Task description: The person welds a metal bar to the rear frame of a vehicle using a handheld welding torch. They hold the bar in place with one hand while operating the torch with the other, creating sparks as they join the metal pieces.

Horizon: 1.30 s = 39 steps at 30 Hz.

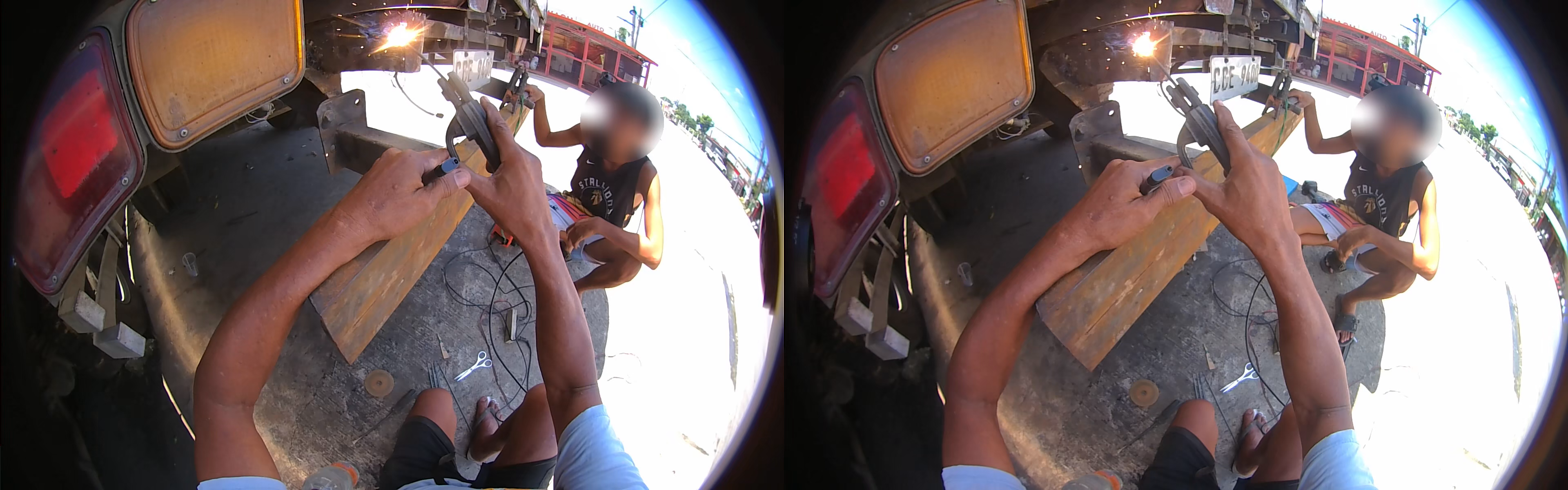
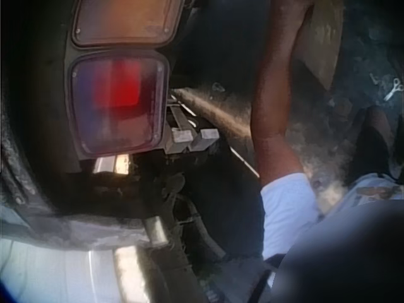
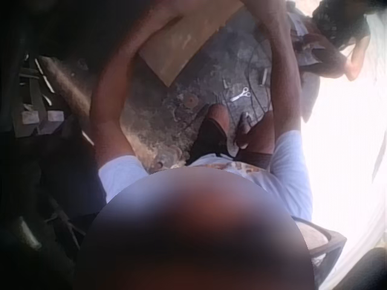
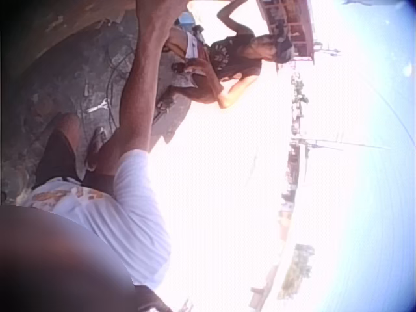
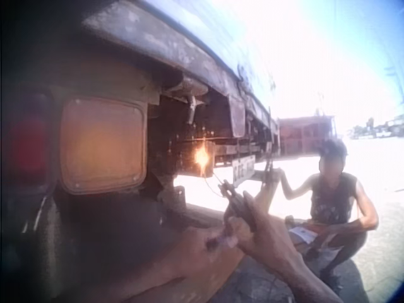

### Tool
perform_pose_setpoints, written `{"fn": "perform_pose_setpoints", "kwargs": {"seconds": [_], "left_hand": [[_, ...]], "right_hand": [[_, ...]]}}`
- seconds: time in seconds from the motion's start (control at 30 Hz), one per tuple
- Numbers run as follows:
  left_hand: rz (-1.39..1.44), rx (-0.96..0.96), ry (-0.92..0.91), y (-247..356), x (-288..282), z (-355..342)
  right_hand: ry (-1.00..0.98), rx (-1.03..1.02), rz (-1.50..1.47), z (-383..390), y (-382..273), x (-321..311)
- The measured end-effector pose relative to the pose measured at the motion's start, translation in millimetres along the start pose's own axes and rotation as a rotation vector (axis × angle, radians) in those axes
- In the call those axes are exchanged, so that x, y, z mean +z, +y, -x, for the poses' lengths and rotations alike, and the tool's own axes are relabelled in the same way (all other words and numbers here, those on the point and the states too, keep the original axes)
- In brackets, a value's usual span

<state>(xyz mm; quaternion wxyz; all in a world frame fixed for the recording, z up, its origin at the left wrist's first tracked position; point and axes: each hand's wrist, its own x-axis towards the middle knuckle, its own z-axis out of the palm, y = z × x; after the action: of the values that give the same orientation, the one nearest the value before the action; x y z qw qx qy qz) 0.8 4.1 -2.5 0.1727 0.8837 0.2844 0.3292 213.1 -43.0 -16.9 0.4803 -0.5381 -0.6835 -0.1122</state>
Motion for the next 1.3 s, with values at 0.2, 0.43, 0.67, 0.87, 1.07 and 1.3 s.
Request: {"fn": "perform_pose_setpoints", "kwargs": {"seconds": [0.2, 0.43, 0.67, 0.87, 1.07, 1.3], "left_hand": [[0.014, 0.019, 0.003, 1.5, 0.4, 1.0], [0.016, -0.008, -0.021, 6.0, -2.7, 2.4], [0.010, 0.063, 0.012, 4.2, -0.4, 2.0], [0.010, 0.014, 0.002, 8.1, -2.1, 3.6], [0.040, -0.061, -0.036, 8.7, -3.2, 3.2], [0.083, 0.044, 0.022, 4.0, -3.4, 2.3]], "right_hand": [[0.024, -0.030, -0.003, -2.2, 0.8, 1.4], [0.008, -0.012, 0.009, -2.3, 0.4, 0.8], [0.040, -0.054, -0.004, -4.9, 0.1, 2.5], [0.025, -0.035, -0.008, -6.2, 0.2, 1.4], [0.016, -0.001, -0.015, -7.3, -1.9, 1.2], [0.105, -0.029, -0.087, 3.2, -3.8, -5.8]]}}
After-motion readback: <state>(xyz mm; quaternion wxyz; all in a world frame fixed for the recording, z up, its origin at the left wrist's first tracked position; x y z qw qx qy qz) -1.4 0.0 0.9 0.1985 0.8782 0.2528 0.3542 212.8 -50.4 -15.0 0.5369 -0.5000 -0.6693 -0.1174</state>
